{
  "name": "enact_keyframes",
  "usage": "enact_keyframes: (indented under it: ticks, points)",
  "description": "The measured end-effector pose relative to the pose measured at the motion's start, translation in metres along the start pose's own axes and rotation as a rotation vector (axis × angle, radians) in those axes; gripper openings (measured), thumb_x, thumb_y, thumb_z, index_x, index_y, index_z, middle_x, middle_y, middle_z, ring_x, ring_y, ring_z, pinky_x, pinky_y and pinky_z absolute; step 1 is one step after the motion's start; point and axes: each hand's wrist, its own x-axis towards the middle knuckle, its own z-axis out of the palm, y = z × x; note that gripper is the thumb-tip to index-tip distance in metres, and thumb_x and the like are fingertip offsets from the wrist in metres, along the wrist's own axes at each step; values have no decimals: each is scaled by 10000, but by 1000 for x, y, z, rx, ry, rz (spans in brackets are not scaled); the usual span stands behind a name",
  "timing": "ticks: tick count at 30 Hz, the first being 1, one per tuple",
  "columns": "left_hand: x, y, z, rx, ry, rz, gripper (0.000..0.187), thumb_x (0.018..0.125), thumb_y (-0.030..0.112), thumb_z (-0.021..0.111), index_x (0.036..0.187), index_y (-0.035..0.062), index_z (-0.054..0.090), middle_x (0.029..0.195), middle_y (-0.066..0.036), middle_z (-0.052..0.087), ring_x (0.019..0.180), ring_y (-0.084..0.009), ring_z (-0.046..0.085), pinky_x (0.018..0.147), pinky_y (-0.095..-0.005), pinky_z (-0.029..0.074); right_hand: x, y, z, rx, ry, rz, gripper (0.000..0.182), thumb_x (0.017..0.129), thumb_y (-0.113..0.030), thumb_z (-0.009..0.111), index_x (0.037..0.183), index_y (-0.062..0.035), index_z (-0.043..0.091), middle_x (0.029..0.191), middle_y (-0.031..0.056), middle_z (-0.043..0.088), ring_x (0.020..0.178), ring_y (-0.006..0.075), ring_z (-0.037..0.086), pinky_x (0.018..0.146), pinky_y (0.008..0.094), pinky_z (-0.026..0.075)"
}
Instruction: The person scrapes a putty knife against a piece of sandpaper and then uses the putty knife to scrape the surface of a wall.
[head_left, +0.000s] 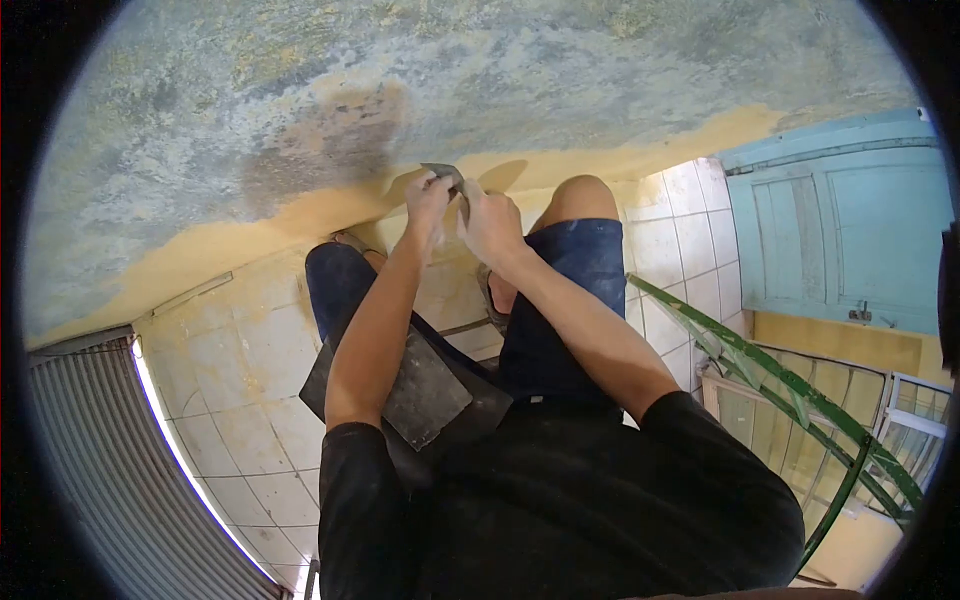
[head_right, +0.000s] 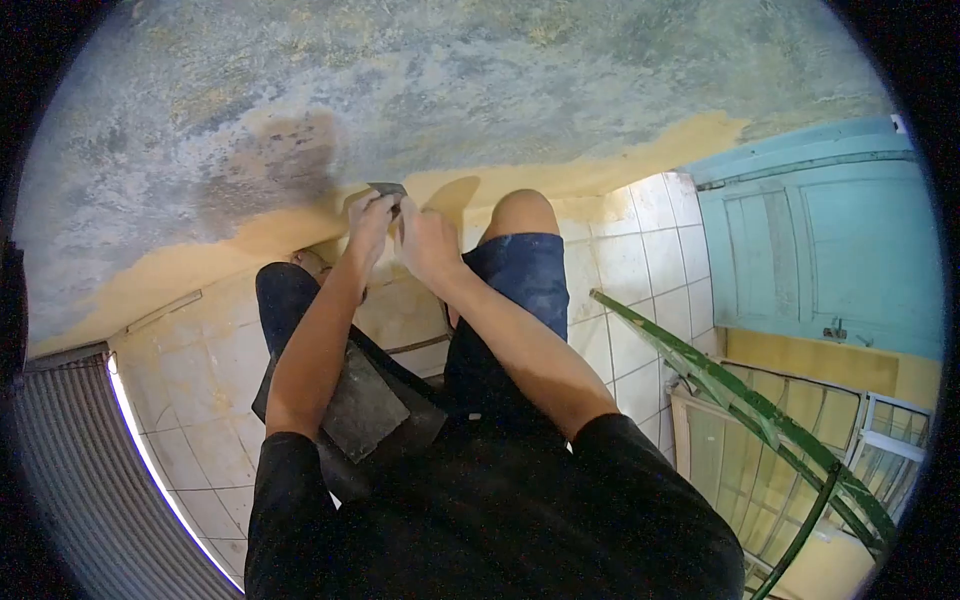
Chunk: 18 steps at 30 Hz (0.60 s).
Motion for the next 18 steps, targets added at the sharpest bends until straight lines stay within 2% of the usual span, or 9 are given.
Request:
enact_keyframes:
  ticks: [4,8,10,13,18]
  points:
    - [4,-8,-3,-87,57,-11,111,883,2,661,971,-51,701,931,-93,689,814,-177,650,751,-313,551,4,-4,2,-47,-47,-6,178,864,-96,636,1019,-20,595,720,261,643,701,454,657,649,542,525]
    - [0,4,0,-50,8,23,78,891,-5,647,945,-46,684,919,-90,680,798,-179,650,727,-313,551,-1,-10,-9,-11,-20,0,174,867,-99,628,1015,-15,593,719,263,641,709,456,656,657,540,525]
    - [2,-9,-3,-29,-12,1,61,894,-10,641,927,-44,681,915,-87,677,791,-180,651,716,-316,553,3,-5,1,-16,-45,29,165,868,-102,624,1003,-12,591,726,266,643,712,460,656,664,543,525]
    - [6,-9,-2,-51,89,-37,56,900,-14,634,912,-39,684,926,-84,675,784,-178,647,715,-313,551,6,-4,8,-44,-51,17,164,863,-100,628,995,-11,588,715,264,639,712,462,655,667,547,522]
    - [5,-8,4,-9,6,-8,49,891,-22,638,898,-31,685,892,-74,675,782,-169,649,713,-312,549,-2,-4,-3,-5,-15,10,165,862,-100,628,992,-7,587,711,269,639,714,466,655,668,551,520]
